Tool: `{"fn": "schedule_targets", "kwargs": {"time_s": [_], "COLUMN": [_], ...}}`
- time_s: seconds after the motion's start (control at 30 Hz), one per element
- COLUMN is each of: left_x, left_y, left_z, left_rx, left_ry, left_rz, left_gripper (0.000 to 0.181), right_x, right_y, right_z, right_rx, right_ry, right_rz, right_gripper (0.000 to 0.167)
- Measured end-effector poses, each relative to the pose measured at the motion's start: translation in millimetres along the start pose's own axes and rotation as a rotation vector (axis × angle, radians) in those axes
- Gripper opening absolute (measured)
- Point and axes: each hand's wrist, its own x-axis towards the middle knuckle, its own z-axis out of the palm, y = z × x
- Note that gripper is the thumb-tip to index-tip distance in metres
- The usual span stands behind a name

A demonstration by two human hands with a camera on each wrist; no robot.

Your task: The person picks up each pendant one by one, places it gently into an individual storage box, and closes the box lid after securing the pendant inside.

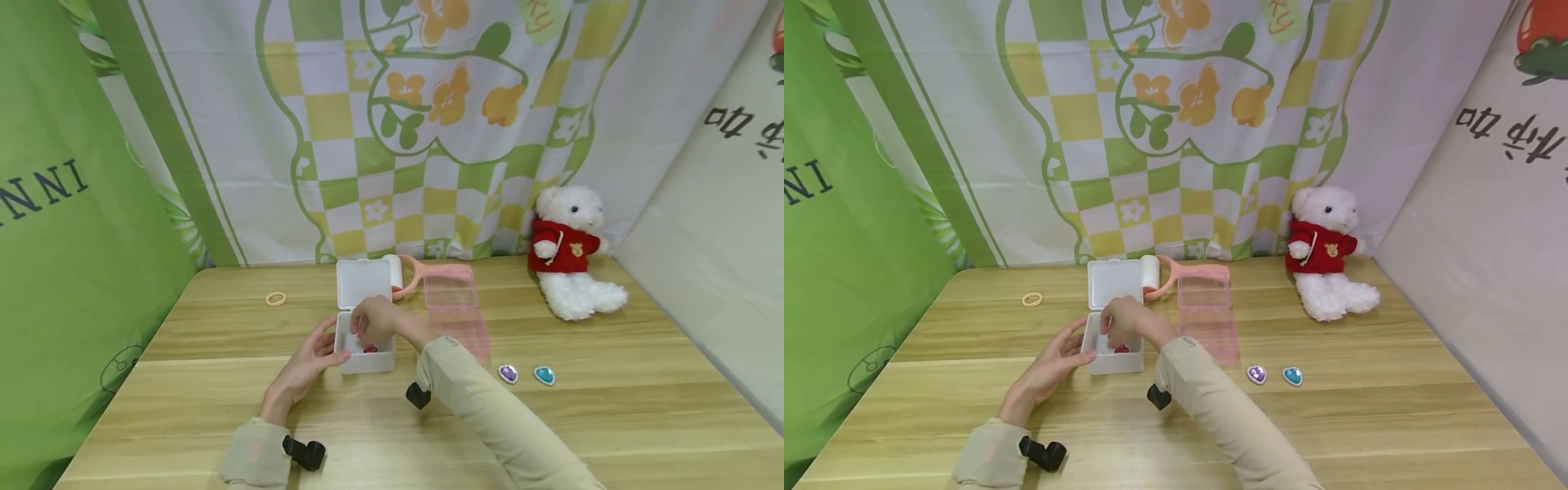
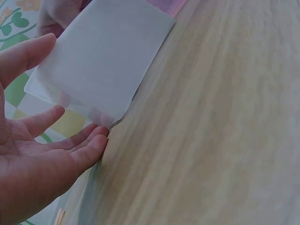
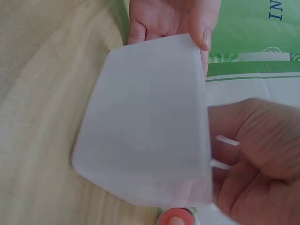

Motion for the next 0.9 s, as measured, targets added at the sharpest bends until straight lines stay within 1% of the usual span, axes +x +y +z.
{"fn": "schedule_targets", "kwargs": {"time_s": [0.07, 0.13, 0.2, 0.23, 0.3, 0.37, 0.43, 0.47, 0.53, 0.57, 0.63, 0.7, 0.77, 0.83, 0.9], "left_x": [1.7, 2.7, 3.2, 3.2, 2.3, 1.1, 0.5, 0.3, 1.9, 3.8, 9.6, 17.4, 25.9, 34.1, 41.2], "left_y": [-0.1, 0.9, 4.1, 7.2, 16.6, 29.0, 42.5, 49.1, 60.2, 64.2, 68.3, 67.0, 61.6, 54.4, 46.7], "left_z": [1.6, 2.7, 3.7, 4.4, 6.7, 11.8, 21.0, 27.5, 44.1, 53.9, 74.6, 96.5, 117.5, 136.5, 152.3], "left_rx": [0.005, 0.013, 0.032, 0.053, 0.100, 0.130, 0.140, 0.135, 0.109, 0.101, 0.113, 0.144, 0.209, 0.284, 0.338], "left_ry": [-0.007, 0.006, 0.038, 0.069, 0.145, 0.218, 0.263, 0.266, 0.249, 0.228, 0.179, 0.138, 0.120, 0.124, 0.143], "left_rz": [-0.006, -0.015, -0.014, -0.002, 0.038, 0.108, 0.186, 0.219, 0.276, 0.295, 0.306, 0.289, 0.254, 0.210, 0.166], "left_gripper": [0.079, 0.077, 0.074, 0.072, 0.069, 0.064, 0.060, 0.058, 0.056, 0.055, 0.054, 0.055, 0.059, 0.066, 0.077], "right_x": [-4.7, -10.9, -19.2, -24.1, -35.5, -49.1, -63.6, -71.3, -86.5, -94.2, -109.8, -126.1, -142.5, -159.3, -177.1], "right_y": [5.0, 9.6, 13.5, 15.5, 19.1, 23.1, 28.5, 31.7, 39.8, 44.9, 56.0, 68.0, 80.8, 94.2, 107.7], "right_z": [2.0, 4.6, 6.1, 5.8, 1.9, -6.3, -17.9, -24.4, -37.4, -43.6, -54.5, -62.7, -66.8, -66.9, -63.3], "right_rx": [0.079, 0.171, 0.247, 0.279, 0.330, 0.369, 0.397, 0.402, 0.407, 0.403, 0.400, 0.419, 0.444, 0.481, 0.515], "right_ry": [0.080, 0.182, 0.279, 0.322, 0.389, 0.425, 0.449, 0.459, 0.488, 0.506, 0.546, 0.573, 0.590, 0.598, 0.601], "right_rz": [-0.050, -0.094, -0.124, -0.143, -0.164, -0.172, -0.174, -0.160, -0.156, -0.145, -0.117, -0.081, -0.032, 0.019, 0.065], "right_gripper": [0.022, 0.028, 0.035, 0.036, 0.036, 0.034, 0.031, 0.029, 0.026, 0.025, 0.024, 0.025, 0.024, 0.024, 0.025]}}
